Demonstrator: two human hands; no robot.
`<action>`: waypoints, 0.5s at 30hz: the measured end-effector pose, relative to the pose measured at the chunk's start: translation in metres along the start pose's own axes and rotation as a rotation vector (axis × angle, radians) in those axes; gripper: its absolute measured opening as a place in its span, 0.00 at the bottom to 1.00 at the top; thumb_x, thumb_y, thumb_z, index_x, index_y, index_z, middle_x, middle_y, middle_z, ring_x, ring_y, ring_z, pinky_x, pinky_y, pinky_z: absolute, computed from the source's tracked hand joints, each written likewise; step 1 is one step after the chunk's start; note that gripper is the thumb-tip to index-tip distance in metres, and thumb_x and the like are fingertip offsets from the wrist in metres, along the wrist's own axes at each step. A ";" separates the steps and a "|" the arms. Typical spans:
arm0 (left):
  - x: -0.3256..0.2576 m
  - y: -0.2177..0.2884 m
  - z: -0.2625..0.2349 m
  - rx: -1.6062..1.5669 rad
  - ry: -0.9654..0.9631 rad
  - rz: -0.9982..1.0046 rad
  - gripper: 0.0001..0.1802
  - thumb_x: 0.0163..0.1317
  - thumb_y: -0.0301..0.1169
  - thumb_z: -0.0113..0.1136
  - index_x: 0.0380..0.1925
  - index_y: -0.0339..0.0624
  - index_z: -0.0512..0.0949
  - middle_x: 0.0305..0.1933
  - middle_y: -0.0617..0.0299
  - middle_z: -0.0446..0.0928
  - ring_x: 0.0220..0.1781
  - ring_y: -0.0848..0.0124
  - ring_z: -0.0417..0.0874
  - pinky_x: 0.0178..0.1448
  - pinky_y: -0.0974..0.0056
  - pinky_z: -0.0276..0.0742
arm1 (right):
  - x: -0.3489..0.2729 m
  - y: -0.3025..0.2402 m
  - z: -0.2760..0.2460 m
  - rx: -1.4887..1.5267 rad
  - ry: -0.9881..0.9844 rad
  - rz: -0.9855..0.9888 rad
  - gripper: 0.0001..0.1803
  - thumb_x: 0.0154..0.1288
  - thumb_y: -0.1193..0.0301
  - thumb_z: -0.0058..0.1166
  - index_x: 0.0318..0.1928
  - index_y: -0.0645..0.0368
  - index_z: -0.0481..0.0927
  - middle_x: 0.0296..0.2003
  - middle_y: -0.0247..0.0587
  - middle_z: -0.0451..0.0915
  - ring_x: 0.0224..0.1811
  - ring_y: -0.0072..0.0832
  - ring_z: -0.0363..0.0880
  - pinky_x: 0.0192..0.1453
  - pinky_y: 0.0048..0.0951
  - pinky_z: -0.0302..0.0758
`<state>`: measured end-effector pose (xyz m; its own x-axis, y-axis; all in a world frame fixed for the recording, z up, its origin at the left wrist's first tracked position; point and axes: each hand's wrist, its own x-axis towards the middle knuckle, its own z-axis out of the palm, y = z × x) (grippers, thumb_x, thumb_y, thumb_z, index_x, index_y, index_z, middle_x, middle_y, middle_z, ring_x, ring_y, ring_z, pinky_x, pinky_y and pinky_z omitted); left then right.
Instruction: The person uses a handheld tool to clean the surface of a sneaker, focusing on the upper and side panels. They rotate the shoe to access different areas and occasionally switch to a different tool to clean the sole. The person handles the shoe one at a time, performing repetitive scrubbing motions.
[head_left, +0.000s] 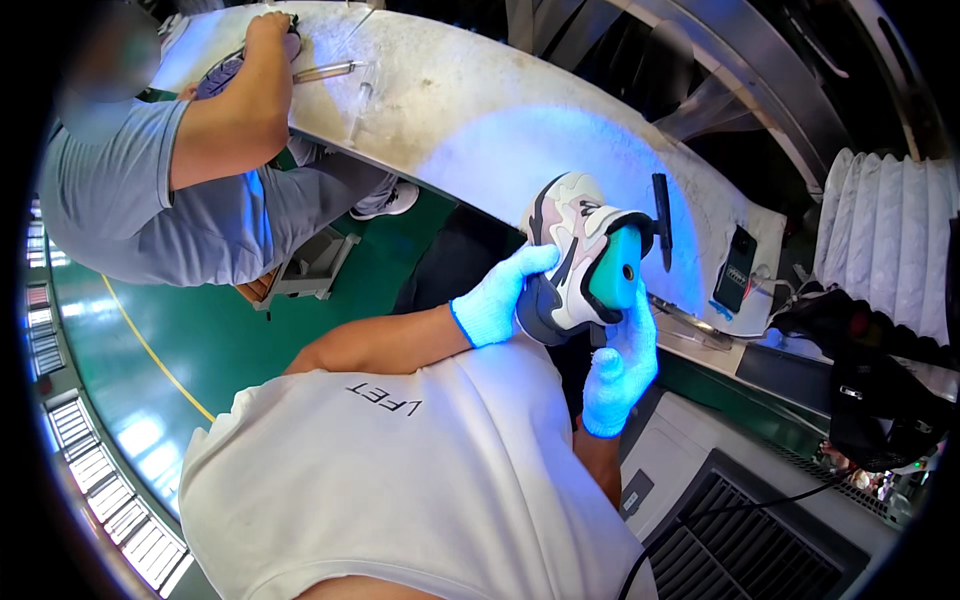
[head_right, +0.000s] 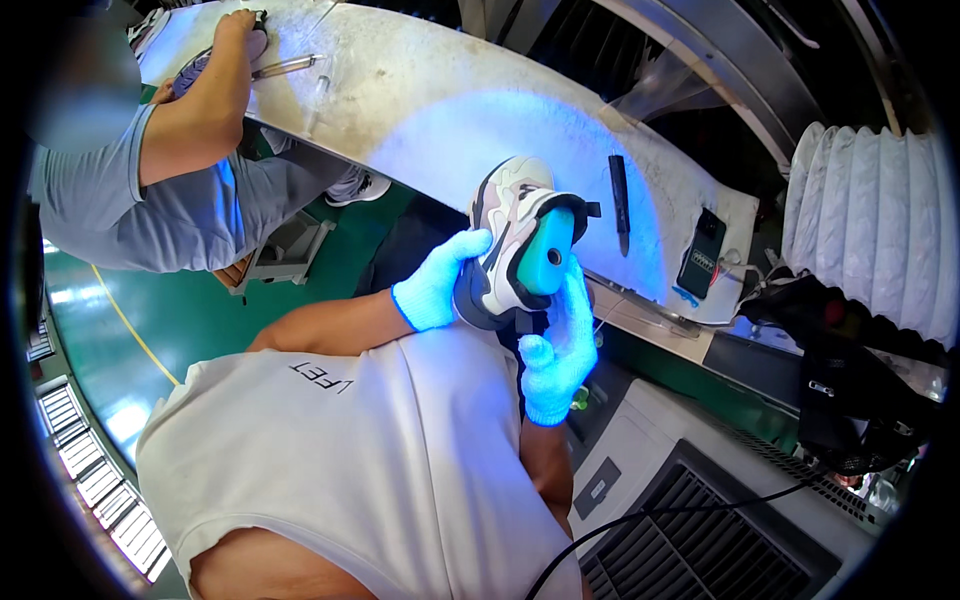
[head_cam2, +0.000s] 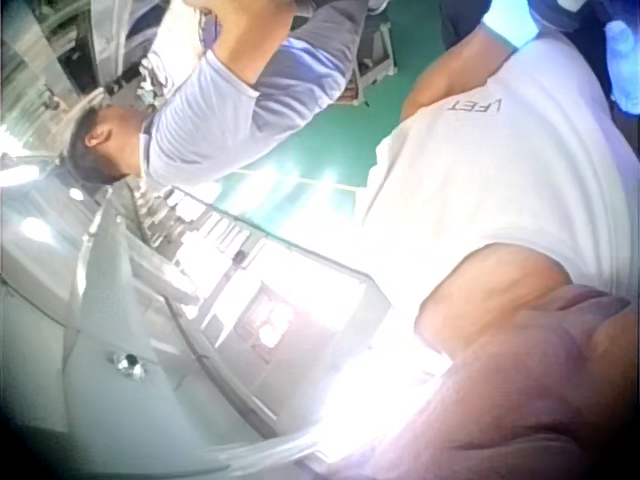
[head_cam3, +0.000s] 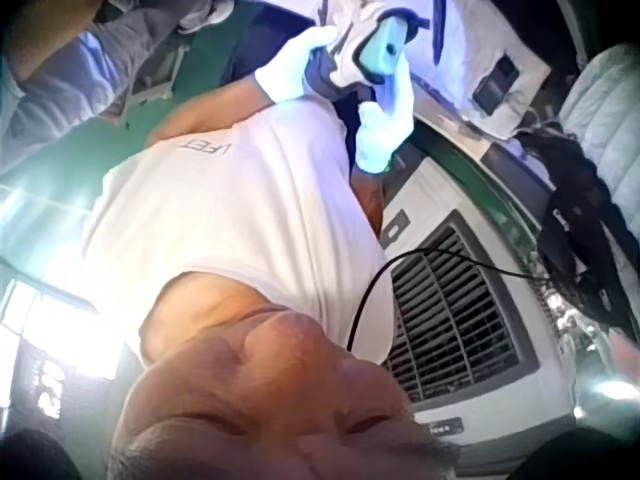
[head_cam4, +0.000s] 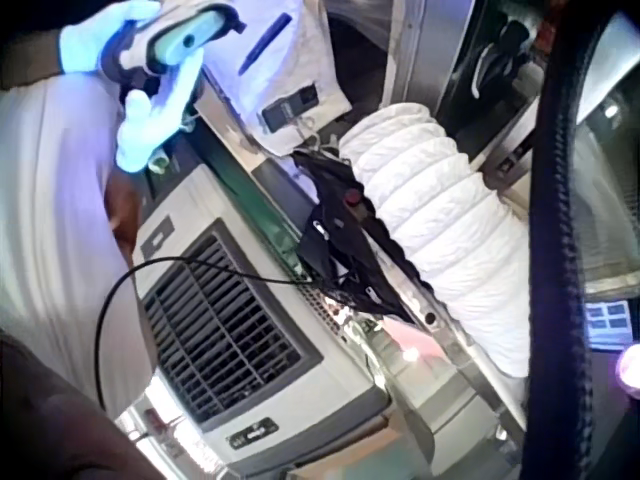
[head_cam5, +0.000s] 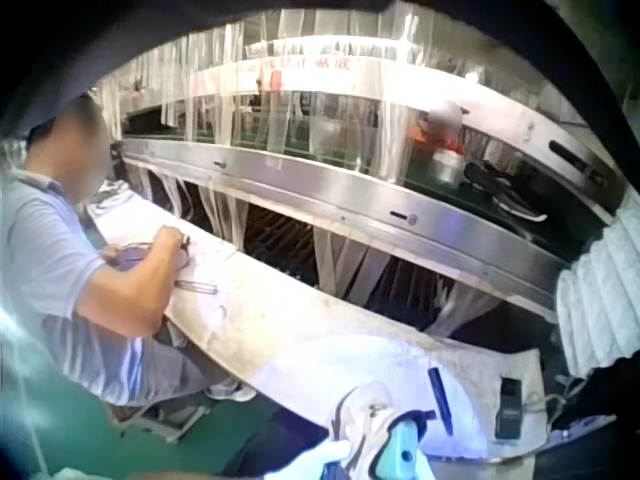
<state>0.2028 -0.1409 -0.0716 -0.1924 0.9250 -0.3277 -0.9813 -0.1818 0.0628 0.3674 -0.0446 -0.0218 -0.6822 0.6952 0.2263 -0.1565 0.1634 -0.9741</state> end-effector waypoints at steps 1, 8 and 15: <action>-0.001 0.000 -0.002 -0.001 0.000 -0.013 0.38 0.76 0.43 0.68 0.81 0.40 0.70 0.73 0.46 0.84 0.69 0.53 0.89 0.77 0.47 0.84 | 0.000 -0.002 0.001 0.025 -0.005 0.003 0.59 0.73 0.40 0.71 0.83 0.77 0.64 0.81 0.60 0.69 0.82 0.51 0.70 0.86 0.55 0.68; -0.003 0.011 0.004 -0.018 -0.008 -0.045 0.39 0.75 0.47 0.66 0.80 0.39 0.71 0.71 0.42 0.83 0.68 0.47 0.88 0.76 0.35 0.83 | 0.003 -0.004 0.006 0.092 -0.054 0.035 0.59 0.73 0.41 0.73 0.83 0.77 0.63 0.82 0.61 0.69 0.82 0.50 0.71 0.86 0.54 0.68; 0.002 0.036 0.020 -0.153 -0.024 -0.027 0.34 0.84 0.55 0.50 0.78 0.47 0.73 0.70 0.45 0.84 0.66 0.49 0.88 0.75 0.42 0.83 | 0.024 -0.006 0.008 0.132 -0.041 0.040 0.62 0.71 0.38 0.73 0.83 0.77 0.63 0.80 0.63 0.70 0.82 0.52 0.72 0.85 0.55 0.69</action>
<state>0.1671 -0.1388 -0.0512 -0.1674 0.9377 -0.3044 -0.9748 -0.2035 -0.0910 0.3466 -0.0342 -0.0104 -0.7180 0.6697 0.1897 -0.2191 0.0412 -0.9748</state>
